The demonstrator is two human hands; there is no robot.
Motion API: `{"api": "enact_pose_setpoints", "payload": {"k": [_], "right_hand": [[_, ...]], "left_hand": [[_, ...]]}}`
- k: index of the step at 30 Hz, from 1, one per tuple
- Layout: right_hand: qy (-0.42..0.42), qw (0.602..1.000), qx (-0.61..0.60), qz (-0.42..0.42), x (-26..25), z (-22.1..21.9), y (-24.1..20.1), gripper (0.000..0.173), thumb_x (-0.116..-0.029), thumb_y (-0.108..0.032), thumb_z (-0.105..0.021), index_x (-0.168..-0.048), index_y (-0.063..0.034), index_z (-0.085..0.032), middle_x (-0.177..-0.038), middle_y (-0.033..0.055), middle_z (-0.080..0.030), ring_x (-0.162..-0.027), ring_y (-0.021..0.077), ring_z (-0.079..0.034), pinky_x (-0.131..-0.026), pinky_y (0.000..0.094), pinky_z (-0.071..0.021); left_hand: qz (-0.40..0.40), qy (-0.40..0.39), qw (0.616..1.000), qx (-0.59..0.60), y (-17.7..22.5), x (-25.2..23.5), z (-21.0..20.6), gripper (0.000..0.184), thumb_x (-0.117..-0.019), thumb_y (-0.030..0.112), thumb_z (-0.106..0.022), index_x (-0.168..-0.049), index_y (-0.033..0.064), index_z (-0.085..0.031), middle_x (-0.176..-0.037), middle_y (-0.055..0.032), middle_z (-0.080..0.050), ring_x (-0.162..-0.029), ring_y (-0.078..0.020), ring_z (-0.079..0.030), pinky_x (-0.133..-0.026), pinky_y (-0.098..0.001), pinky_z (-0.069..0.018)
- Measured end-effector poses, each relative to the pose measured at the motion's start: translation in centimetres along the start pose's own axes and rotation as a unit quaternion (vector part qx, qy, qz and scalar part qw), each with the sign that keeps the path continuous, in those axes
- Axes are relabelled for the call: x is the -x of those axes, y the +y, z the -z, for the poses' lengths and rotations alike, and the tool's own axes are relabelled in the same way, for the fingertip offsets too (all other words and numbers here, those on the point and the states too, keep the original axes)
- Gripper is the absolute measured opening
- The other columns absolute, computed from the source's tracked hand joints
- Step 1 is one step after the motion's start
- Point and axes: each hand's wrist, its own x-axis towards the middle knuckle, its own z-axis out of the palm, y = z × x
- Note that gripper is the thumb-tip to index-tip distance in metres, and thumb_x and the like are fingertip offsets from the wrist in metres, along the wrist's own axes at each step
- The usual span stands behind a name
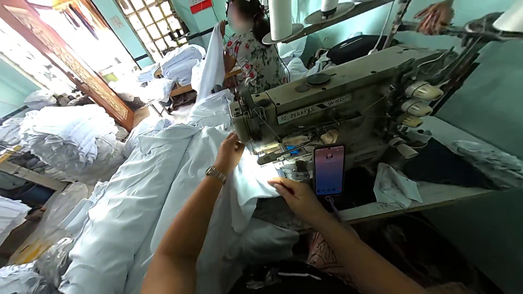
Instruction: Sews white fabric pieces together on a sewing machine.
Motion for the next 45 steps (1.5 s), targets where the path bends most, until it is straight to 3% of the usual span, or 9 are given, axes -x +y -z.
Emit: {"api": "enact_pose_setpoints", "payload": {"k": [2,6,12,24,32,36,39,42,45], "right_hand": [[0.07,0.992,0.071,0.082,-0.1,0.6,-0.3,0.03,-0.1044,-0.024,-0.051,-0.117,-0.0158,-0.076,-0.1,0.0069,-0.069,-0.092,0.0154,-0.066,-0.082,0.0359,-0.0571],[0.072,0.992,0.012,0.103,-2.4,0.8,-1.2,0.029,-0.0989,-0.014,-0.049,-0.107,-0.0091,-0.077,-0.098,0.0051,-0.07,-0.082,0.0061,-0.064,-0.074,0.0233,-0.0554],[-0.004,0.998,0.05,0.024,-4.2,0.5,-1.8,0.033,-0.0911,-0.009,-0.049,-0.108,-0.0079,-0.077,-0.097,0.0063,-0.075,-0.086,0.0134,-0.068,-0.078,0.0353,-0.0545],[-0.05,0.994,0.084,-0.041,-5.1,0.8,-2.7,0.018,-0.0904,-0.008,-0.058,-0.099,0.0004,-0.072,-0.079,0.0112,-0.065,-0.074,0.0225,-0.061,-0.068,0.0463,-0.0499],[-0.07,0.996,0.048,-0.033,-5.4,1.1,-2.1,0.024,-0.0907,-0.026,-0.075,-0.09,-0.0026,-0.07,-0.077,0.0064,-0.063,-0.071,0.0152,-0.058,-0.07,0.039,-0.0499],[-0.083,0.994,0.06,-0.022,-5.8,1.0,-1.9,0.028,-0.0905,-0.029,-0.077,-0.091,-0.0014,-0.071,-0.079,0.0085,-0.065,-0.074,0.0175,-0.061,-0.074,0.0413,-0.0523],[-0.11,0.991,0.062,-0.033,-5.5,1.4,-2.7,0.03,-0.0912,-0.03,-0.077,-0.091,-0.0015,-0.07,-0.078,0.0078,-0.063,-0.073,0.0174,-0.058,-0.073,0.042,-0.0504],[-0.145,0.989,-0.011,0.002,-3.0,2.6,-5.7,0.027,-0.0896,-0.029,-0.078,-0.096,-0.0031,-0.073,-0.079,0.002,-0.064,-0.067,0.0066,-0.054,-0.066,0.0279,-0.0488],[-0.188,0.97,-0.08,0.132,-0.3,3.6,-7.5,0.027,-0.0906,-0.03,-0.077,-0.093,-0.0042,-0.073,-0.084,-0.0006,-0.065,-0.067,-0.002,-0.051,-0.061,0.0146,-0.0436]], "left_hand": [[-0.102,-0.059,0.993,-0.03,-0.2,1.3,1.7,0.012,-0.0962,0.007,-0.065,-0.101,0.0022,-0.075,-0.107,-0.0112,-0.072,-0.1,-0.0216,-0.069,-0.092,-0.0413,-0.0566],[-0.224,-0.183,0.952,-0.098,0.0,2.8,1.7,0.014,-0.0952,0.008,-0.065,-0.1,0.0051,-0.078,-0.113,-0.0088,-0.074,-0.11,-0.0236,-0.068,-0.1,-0.041,-0.0527],[-0.155,-0.262,0.948,-0.096,0.0,2.7,3.2,0.017,-0.0975,0.01,-0.06,-0.101,0.0037,-0.075,-0.093,-0.0107,-0.069,-0.091,-0.0221,-0.067,-0.086,-0.0381,-0.0554],[-0.246,0.132,0.925,-0.258,4.0,5.7,9.4,0.013,-0.0967,0.005,-0.061,-0.107,-0.0025,-0.065,-0.1,-0.0196,-0.068,-0.082,-0.0318,-0.071,-0.068,-0.0432,-0.059],[-0.217,0.103,0.934,-0.263,3.7,5.5,8.7,0.016,-0.0983,0.007,-0.059,-0.109,-0.0011,-0.067,-0.091,-0.0182,-0.065,-0.076,-0.0334,-0.069,-0.062,-0.0468,-0.0573],[-0.208,0.138,0.937,-0.244,3.6,5.4,8.7,0.011,-0.0947,0.006,-0.064,-0.1,-0.003,-0.067,-0.109,-0.0209,-0.066,-0.096,-0.0346,-0.069,-0.077,-0.0473,-0.06],[-0.209,0.154,0.936,-0.239,3.7,5.5,8.4,0.009,-0.0894,0.005,-0.067,-0.086,-0.0026,-0.064,-0.093,-0.0191,-0.065,-0.086,-0.0346,-0.068,-0.069,-0.0479,-0.0575],[-0.192,0.122,0.95,-0.212,4.4,6.0,8.4,0.019,-0.0925,0.012,-0.059,-0.077,0.0022,-0.061,-0.074,-0.011,-0.059,-0.067,-0.0271,-0.063,-0.057,-0.0448,-0.0519],[-0.163,-0.031,0.98,-0.113,6.0,6.6,9.1,0.026,-0.0977,0.028,-0.066,-0.085,0.006,-0.069,-0.08,-0.0056,-0.065,-0.069,-0.0186,-0.064,-0.062,-0.0406,-0.0556]]}}
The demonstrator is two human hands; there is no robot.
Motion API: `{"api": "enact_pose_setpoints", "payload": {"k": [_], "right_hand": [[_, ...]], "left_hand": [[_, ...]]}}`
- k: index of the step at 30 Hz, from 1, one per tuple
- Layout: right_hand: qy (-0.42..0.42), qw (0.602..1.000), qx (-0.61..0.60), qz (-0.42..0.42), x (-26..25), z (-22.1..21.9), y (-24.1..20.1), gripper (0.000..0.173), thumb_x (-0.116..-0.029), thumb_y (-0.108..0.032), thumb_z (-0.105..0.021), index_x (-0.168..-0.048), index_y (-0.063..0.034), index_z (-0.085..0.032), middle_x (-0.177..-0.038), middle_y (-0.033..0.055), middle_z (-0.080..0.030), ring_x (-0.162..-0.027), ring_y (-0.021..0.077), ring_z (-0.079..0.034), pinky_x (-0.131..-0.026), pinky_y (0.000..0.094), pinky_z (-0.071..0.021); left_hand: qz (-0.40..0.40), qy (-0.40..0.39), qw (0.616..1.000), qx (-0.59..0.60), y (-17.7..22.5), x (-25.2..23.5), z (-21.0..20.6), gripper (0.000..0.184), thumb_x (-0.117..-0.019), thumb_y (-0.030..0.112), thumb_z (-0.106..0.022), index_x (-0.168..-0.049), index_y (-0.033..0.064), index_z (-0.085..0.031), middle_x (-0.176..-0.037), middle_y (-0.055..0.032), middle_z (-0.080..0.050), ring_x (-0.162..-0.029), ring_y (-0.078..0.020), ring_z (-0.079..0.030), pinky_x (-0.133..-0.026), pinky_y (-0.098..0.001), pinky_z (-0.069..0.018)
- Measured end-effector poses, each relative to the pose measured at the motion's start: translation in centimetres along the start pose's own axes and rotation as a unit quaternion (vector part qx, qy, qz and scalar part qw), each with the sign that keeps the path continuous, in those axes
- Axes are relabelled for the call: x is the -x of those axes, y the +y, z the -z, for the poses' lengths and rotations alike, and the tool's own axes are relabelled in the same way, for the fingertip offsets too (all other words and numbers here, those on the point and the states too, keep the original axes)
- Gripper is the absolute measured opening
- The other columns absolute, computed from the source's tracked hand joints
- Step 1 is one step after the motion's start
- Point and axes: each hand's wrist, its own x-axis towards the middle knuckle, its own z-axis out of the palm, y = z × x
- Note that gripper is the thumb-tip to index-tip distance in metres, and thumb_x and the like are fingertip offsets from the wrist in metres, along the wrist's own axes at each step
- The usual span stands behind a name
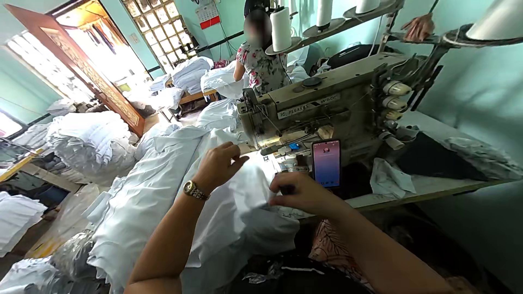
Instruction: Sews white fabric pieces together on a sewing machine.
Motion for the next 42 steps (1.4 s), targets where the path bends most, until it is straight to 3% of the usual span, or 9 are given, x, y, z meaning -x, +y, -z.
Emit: {"api": "enact_pose_setpoints", "payload": {"k": [3,5,8,12,18,22,32,37,42], "right_hand": [[-0.022,0.999,0.017,0.036,0.7,0.0,-0.5,0.027,-0.0937,-0.031,-0.074,-0.097,-0.0047,-0.074,-0.088,0.0008,-0.067,-0.067,-0.0035,-0.049,-0.06,0.0122,-0.0408],[-0.029,0.999,0.007,0.036,0.5,0.3,-0.4,0.027,-0.0939,-0.03,-0.074,-0.097,-0.0037,-0.073,-0.086,0.0002,-0.065,-0.067,-0.0039,-0.048,-0.06,0.0118,-0.0399],[-0.027,1.0,-0.001,-0.004,-0.8,0.8,0.2,0.025,-0.0918,-0.028,-0.076,-0.102,-0.0048,-0.073,-0.082,-0.002,-0.065,-0.067,-0.0038,-0.053,-0.061,0.0137,-0.045],[0.027,0.987,0.101,-0.124,-3.3,1.0,4.5,0.026,-0.0941,-0.025,-0.073,-0.107,-0.0024,-0.074,-0.092,0.0127,-0.07,-0.083,0.0225,-0.065,-0.081,0.047,-0.0542],[0.064,0.99,-0.026,-0.125,-1.7,-0.4,6.1,0.024,-0.0877,-0.03,-0.08,-0.094,-0.0076,-0.074,-0.074,-0.006,-0.063,-0.063,-0.0036,-0.052,-0.062,0.0172,-0.0459],[0.06,0.992,-0.023,-0.108,-0.3,-1.3,7.3,0.023,-0.0899,-0.026,-0.077,-0.092,-0.0035,-0.073,-0.082,0.0005,-0.066,-0.071,0.0005,-0.057,-0.067,0.0186,-0.0491],[0.077,0.991,-0.012,-0.106,0.4,-1.9,7.4,0.024,-0.0904,-0.031,-0.077,-0.087,-0.0072,-0.074,-0.08,-0.0018,-0.066,-0.072,-0.0001,-0.057,-0.067,0.0194,-0.0487],[0.089,0.992,-0.023,-0.091,0.3,-2.1,7.3,0.022,-0.091,-0.029,-0.076,-0.088,-0.0074,-0.076,-0.083,-0.0022,-0.069,-0.073,-0.0017,-0.06,-0.068,0.0176,-0.0506],[0.094,0.991,-0.01,-0.091,0.2,-2.3,7.1,0.022,-0.0921,-0.029,-0.075,-0.087,-0.0074,-0.076,-0.083,-0.0018,-0.07,-0.073,-0.001,-0.061,-0.069,0.0184,-0.0514]], "left_hand": [[-0.073,-0.163,0.976,0.128,1.9,-0.3,-0.1,0.02,-0.0995,0.022,-0.065,-0.112,0.0097,-0.074,-0.111,-0.0046,-0.072,-0.082,-0.0114,-0.067,-0.07,-0.0294,-0.0572],[-0.124,-0.264,0.945,0.148,3.0,-1.0,-0.2,0.022,-0.1009,0.02,-0.063,-0.116,0.0065,-0.072,-0.13,-0.0092,-0.066,-0.09,-0.013,-0.067,-0.076,-0.0293,-0.058],[-0.139,-0.293,0.932,0.16,2.4,-2.1,1.3,0.02,-0.0982,0.021,-0.066,-0.097,0.0022,-0.071,-0.106,-0.009,-0.068,-0.081,-0.0119,-0.063,-0.072,-0.0279,-0.0542],[-0.086,-0.243,0.962,0.092,0.9,-3.3,5.4,0.022,-0.0965,0.024,-0.068,-0.085,0.0057,-0.067,-0.08,-0.0034,-0.062,-0.07,-0.012,-0.058,-0.063,-0.0315,-0.0501],[-0.049,-0.295,0.949,0.098,1.8,-3.3,4.7,0.016,-0.0941,0.022,-0.074,-0.094,0.0079,-0.068,-0.076,-0.0004,-0.064,-0.063,-0.0076,-0.057,-0.057,-0.0251,-0.0482],[-0.011,-0.282,0.951,-0.124,2.8,-2.5,2.2,0.019,-0.0968,0.026,-0.069,-0.096,0.0069,-0.074,-0.097,-0.0127,-0.067,-0.087,-0.0304,-0.069,-0.075,-0.0524,-0.0576],[0.01,-0.335,0.938,-0.093,5.6,-2.2,1.3,0.019,-0.1017,0.02,-0.061,-0.114,0.0072,-0.067,-0.096,-0.0142,-0.069,-0.086,-0.0331,-0.069,-0.074,-0.054,-0.0557],[0.002,-0.317,0.937,-0.149,5.5,-2.0,1.1,0.035,-0.1042,0.035,-0.056,-0.094,0.0059,-0.071,-0.101,-0.0135,-0.065,-0.08,-0.0292,-0.067,-0.067,-0.0489,-0.0555],[0.008,-0.313,0.938,-0.151,5.9,-1.7,0.9,0.019,-0.105,0.019,-0.053,-0.112,0.0078,-0.067,-0.094,-0.0137,-0.067,-0.082,-0.0326,-0.069,-0.068,-0.0511,-0.0562]]}}
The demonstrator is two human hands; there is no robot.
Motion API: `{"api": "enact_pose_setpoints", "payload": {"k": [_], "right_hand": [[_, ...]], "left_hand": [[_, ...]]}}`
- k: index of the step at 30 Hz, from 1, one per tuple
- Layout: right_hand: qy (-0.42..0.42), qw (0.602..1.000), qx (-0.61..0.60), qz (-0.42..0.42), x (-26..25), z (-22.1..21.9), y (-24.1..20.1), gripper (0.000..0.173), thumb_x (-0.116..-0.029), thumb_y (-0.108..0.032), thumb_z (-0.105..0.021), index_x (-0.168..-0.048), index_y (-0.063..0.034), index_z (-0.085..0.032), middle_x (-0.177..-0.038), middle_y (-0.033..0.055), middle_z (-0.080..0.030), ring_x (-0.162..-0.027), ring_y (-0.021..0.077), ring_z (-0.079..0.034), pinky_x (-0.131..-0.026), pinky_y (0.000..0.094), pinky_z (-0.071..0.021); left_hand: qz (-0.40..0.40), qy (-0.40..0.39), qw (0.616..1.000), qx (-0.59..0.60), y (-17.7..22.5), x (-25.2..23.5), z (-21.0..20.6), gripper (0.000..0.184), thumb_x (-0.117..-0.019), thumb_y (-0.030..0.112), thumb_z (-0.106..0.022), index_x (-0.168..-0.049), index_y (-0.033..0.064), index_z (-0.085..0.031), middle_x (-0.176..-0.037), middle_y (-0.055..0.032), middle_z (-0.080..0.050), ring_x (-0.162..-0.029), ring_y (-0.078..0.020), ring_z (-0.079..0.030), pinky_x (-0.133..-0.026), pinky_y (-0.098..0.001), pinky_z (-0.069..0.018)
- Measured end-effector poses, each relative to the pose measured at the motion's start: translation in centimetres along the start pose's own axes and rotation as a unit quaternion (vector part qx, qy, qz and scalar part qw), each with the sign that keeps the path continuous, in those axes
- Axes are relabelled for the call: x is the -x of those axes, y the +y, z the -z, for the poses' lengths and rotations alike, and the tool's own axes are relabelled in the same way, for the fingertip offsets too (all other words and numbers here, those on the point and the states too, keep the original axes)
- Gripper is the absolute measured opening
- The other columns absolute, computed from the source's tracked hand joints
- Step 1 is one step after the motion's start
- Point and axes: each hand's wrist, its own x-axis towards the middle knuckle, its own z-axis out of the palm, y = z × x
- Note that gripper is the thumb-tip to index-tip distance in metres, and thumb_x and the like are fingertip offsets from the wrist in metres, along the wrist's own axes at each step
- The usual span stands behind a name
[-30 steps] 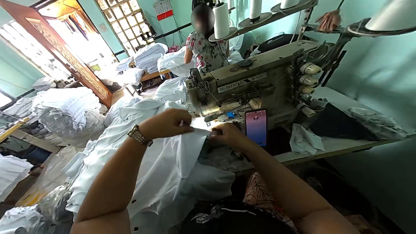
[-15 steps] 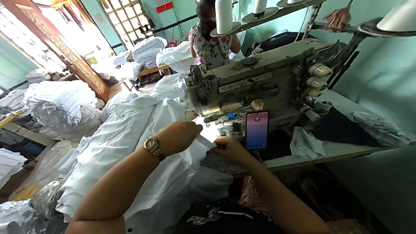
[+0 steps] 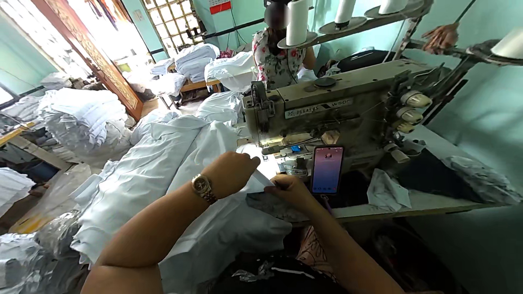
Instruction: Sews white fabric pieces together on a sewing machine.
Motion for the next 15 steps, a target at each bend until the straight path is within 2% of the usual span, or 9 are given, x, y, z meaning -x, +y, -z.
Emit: {"api": "enact_pose_setpoints", "payload": {"k": [2,4,6,8,10,12,15], "right_hand": [[0.005,1.0,-0.004,0.006,0.1,0.0,0.0,0.021,-0.0914,-0.028,-0.075,-0.086,-0.0079,-0.076,-0.083,-0.0023,-0.07,-0.074,-0.0016,-0.061,-0.068,0.0177,-0.0509],[0.006,1.0,-0.013,0.003,0.3,-0.1,0.0,0.019,-0.0909,-0.026,-0.076,-0.087,-0.0078,-0.076,-0.083,-0.0026,-0.07,-0.072,-0.0022,-0.06,-0.067,0.017,-0.0501],[0.003,1.0,-0.02,0.003,0.3,-0.3,0.0,0.019,-0.0906,-0.026,-0.076,-0.088,-0.0074,-0.076,-0.084,-0.0027,-0.07,-0.072,-0.0024,-0.06,-0.067,0.0165,-0.0506],[0.005,1.0,-0.024,0.006,0.3,-0.3,0.0,0.019,-0.0905,-0.026,-0.077,-0.088,-0.0071,-0.076,-0.084,-0.0024,-0.071,-0.072,-0.0019,-0.06,-0.067,0.0168,-0.0506],[0.008,1.0,-0.026,0.005,0.5,-0.3,0.1,0.019,-0.0901,-0.026,-0.077,-0.087,-0.0078,-0.076,-0.083,-0.0027,-0.07,-0.071,-0.0019,-0.06,-0.066,0.0168,-0.0502],[0.007,1.0,-0.026,0.0,0.5,-0.4,0.0,0.019,-0.0892,-0.026,-0.078,-0.086,-0.0074,-0.075,-0.083,-0.0026,-0.07,-0.07,-0.0017,-0.059,-0.065,0.0171,-0.0504],[0.006,1.0,-0.023,0.013,0.4,-0.3,0.2,0.021,-0.0896,-0.028,-0.078,-0.085,-0.0076,-0.076,-0.082,-0.0026,-0.069,-0.072,-0.0012,-0.06,-0.066,0.0176,-0.0504]], "left_hand": [[-0.011,-0.024,0.999,0.021,0.6,0.0,0.5,0.02,-0.1056,0.021,-0.053,-0.111,0.0069,-0.065,-0.092,-0.0145,-0.068,-0.085,-0.0344,-0.069,-0.07,-0.0538,-0.055],[-0.007,-0.01,1.0,0.015,0.7,-0.1,0.3,0.019,-0.103,0.019,-0.059,-0.113,0.0061,-0.066,-0.097,-0.0154,-0.067,-0.085,-0.0343,-0.069,-0.07,-0.0523,-0.0556],[0.004,0.029,0.999,-0.028,0.4,-0.1,-0.3,0.019,-0.1023,0.021,-0.06,-0.102,0.0052,-0.071,-0.098,-0.0153,-0.065,-0.076,-0.032,-0.067,-0.062,-0.0484,-0.0561],[-0.005,0.01,1.0,-0.021,0.6,0.0,0.0,0.031,-0.1042,0.03,-0.056,-0.093,0.0049,-0.071,-0.1,-0.0151,-0.065,-0.076,-0.0306,-0.067,-0.063,-0.0486,-0.0552],[-0.018,-0.015,1.0,0.012,0.9,0.0,0.4,0.028,-0.1027,0.031,-0.06,-0.101,0.0043,-0.069,-0.102,-0.0145,-0.065,-0.083,-0.0308,-0.067,-0.069,-0.0496,-0.0541],[0.0,-0.007,1.0,-0.001,0.8,0.0,0.1,0.02,-0.1034,0.022,-0.058,-0.112,0.0053,-0.066,-0.103,-0.0152,-0.065,-0.082,-0.0325,-0.068,-0.068,-0.0498,-0.0563],[0.0,-0.021,1.0,0.015,1.3,0.2,0.2,0.019,-0.1051,0.022,-0.054,-0.113,0.007,-0.063,-0.092,-0.0147,-0.066,-0.081,-0.0342,-0.069,-0.068,-0.0522,-0.0552]]}}
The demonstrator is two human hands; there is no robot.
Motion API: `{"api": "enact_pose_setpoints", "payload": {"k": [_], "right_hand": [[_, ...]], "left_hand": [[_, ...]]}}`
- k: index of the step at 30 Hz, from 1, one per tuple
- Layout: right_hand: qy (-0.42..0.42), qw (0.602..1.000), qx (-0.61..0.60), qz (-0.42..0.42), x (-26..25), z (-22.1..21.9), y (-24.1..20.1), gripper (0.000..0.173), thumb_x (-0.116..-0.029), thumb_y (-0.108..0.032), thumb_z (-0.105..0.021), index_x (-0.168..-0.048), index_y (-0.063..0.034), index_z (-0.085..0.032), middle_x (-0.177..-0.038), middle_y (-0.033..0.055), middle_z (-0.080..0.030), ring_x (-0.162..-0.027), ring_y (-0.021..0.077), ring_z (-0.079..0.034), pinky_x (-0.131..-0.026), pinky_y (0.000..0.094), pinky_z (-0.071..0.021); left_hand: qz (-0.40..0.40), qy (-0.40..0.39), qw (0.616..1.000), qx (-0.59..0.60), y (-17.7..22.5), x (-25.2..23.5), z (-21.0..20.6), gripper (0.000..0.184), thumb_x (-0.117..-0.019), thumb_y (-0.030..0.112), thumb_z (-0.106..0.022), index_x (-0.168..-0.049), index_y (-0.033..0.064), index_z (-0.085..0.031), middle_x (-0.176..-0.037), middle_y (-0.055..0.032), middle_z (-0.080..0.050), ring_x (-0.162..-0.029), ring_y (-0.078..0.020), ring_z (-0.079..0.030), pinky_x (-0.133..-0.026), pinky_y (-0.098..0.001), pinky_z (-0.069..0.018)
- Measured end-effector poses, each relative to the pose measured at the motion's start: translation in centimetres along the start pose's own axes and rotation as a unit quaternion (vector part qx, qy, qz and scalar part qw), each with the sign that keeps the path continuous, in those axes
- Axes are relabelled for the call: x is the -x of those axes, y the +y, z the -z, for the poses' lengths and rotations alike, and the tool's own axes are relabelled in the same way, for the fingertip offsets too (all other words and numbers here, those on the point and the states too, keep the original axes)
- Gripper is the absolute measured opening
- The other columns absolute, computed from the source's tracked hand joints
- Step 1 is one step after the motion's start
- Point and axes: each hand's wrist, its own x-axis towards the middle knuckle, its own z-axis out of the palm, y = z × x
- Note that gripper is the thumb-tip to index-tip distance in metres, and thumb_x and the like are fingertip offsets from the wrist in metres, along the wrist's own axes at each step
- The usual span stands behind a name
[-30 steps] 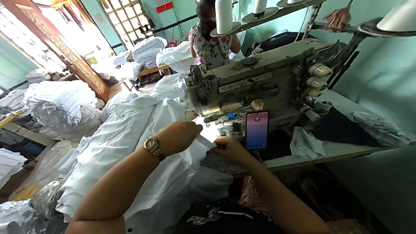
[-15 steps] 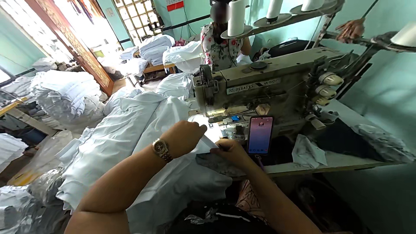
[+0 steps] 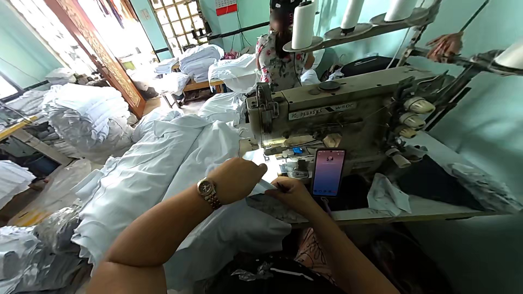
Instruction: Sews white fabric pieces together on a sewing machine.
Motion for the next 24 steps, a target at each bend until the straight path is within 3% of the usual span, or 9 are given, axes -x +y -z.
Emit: {"api": "enact_pose_setpoints", "payload": {"k": [3,7,9,11,14,16,18,20,24], "right_hand": [[-0.002,1.0,-0.006,0.002,0.2,0.0,0.0,0.02,-0.0887,-0.027,-0.079,-0.086,-0.007,-0.076,-0.084,-0.0021,-0.07,-0.072,-0.0016,-0.06,-0.066,0.017,-0.0509],[-0.006,1.0,-0.015,0.0,0.1,0.1,0.0,0.018,-0.0885,-0.025,-0.079,-0.087,-0.007,-0.076,-0.085,-0.0019,-0.07,-0.073,-0.0008,-0.061,-0.067,0.0172,-0.0511],[-0.005,1.0,-0.015,0.004,0.2,0.1,0.1,0.017,-0.0885,-0.024,-0.08,-0.088,-0.0072,-0.077,-0.086,-0.0018,-0.071,-0.075,-0.0004,-0.062,-0.068,0.0177,-0.0523],[-0.003,1.0,-0.012,0.001,0.2,0.0,-0.1,0.017,-0.0878,-0.024,-0.08,-0.087,-0.0073,-0.076,-0.086,-0.0022,-0.071,-0.074,-0.0009,-0.062,-0.068,0.0171,-0.0524],[-0.005,1.0,-0.018,0.002,0.2,0.1,-0.2,0.018,-0.0887,-0.025,-0.079,-0.086,-0.0077,-0.076,-0.086,-0.003,-0.071,-0.074,-0.0025,-0.06,-0.068,0.0158,-0.0504],[-0.003,1.0,-0.021,-0.005,0.3,0.2,-0.3,0.018,-0.0898,-0.025,-0.077,-0.087,-0.0081,-0.076,-0.086,-0.0041,-0.07,-0.073,-0.0034,-0.06,-0.066,0.0152,-0.0501],[-0.001,1.0,-0.015,-0.018,0.3,0.1,-0.5,0.019,-0.0898,-0.027,-0.078,-0.087,-0.0081,-0.075,-0.084,-0.0045,-0.069,-0.07,-0.0035,-0.058,-0.064,0.0151,-0.0482],[0.005,1.0,-0.016,-0.025,0.1,0.2,-0.5,0.018,-0.0892,-0.026,-0.078,-0.091,-0.0084,-0.076,-0.085,-0.0037,-0.069,-0.07,-0.0025,-0.058,-0.064,0.0156,-0.0494],[0.015,1.0,-0.016,-0.015,0.9,0.4,-0.4,0.018,-0.0906,-0.024,-0.078,-0.099,-0.0081,-0.076,-0.091,-0.0012,-0.072,-0.073,0.001,-0.062,-0.066,0.0184,-0.0525]], "left_hand": [[-0.009,0.009,1.0,0.012,0.1,-0.1,-0.1,0.02,-0.1005,0.018,-0.062,-0.116,0.0057,-0.064,-0.1,-0.016,-0.067,-0.085,-0.0345,-0.069,-0.07,-0.052,-0.0558],[-0.007,0.009,1.0,-0.006,0.3,0.0,0.1,0.018,-0.0996,0.019,-0.062,-0.106,0.0033,-0.069,-0.11,-0.0181,-0.064,-0.083,-0.0338,-0.068,-0.068,-0.051,-0.0563],[-0.024,-0.002,0.999,0.022,0.2,-0.2,0.1,0.019,-0.1003,0.019,-0.061,-0.111,0.0038,-0.067,-0.109,-0.0174,-0.064,-0.09,-0.0346,-0.068,-0.072,-0.0525,-0.0557],[-0.008,0.013,1.0,0.02,0.0,-0.3,-0.5,0.02,-0.1025,0.018,-0.058,-0.116,0.0051,-0.065,-0.104,-0.0169,-0.066,-0.086,-0.0351,-0.069,-0.07,-0.0522,-0.0561],[-0.003,-0.005,0.999,0.04,0.3,-0.2,-0.2,0.017,-0.1032,0.018,-0.055,-0.113,0.0066,-0.064,-0.096,-0.0153,-0.068,-0.088,-0.0352,-0.069,-0.072,-0.0551,-0.0549],[0.001,0.015,0.998,0.055,0.1,-0.4,-0.7,0.02,-0.103,0.018,-0.056,-0.116,0.0067,-0.067,-0.103,-0.0157,-0.068,-0.09,-0.0349,-0.069,-0.074,-0.0545,-0.0554],[0.007,0.086,0.996,0.037,-0.6,-0.7,-2.0,0.021,-0.1023,0.022,-0.059,-0.102,0.0048,-0.072,-0.104,-0.0149,-0.065,-0.087,-0.0324,-0.068,-0.072,-0.0503,-0.0571],[-0.011,0.142,0.989,0.04,-0.5,-0.6,-2.4,0.029,-0.1001,0.029,-0.062,-0.088,0.0036,-0.072,-0.102,-0.0135,-0.065,-0.094,-0.0309,-0.065,-0.079,-0.0474,-0.0562],[-0.037,0.222,0.971,0.076,-0.1,-0.6,-5.2,0.036,-0.093,0.046,-0.069,-0.083,0.0111,-0.072,-0.109,-0.0054,-0.069,-0.115,-0.0268,-0.059,-0.097,-0.049,-0.0461]]}}
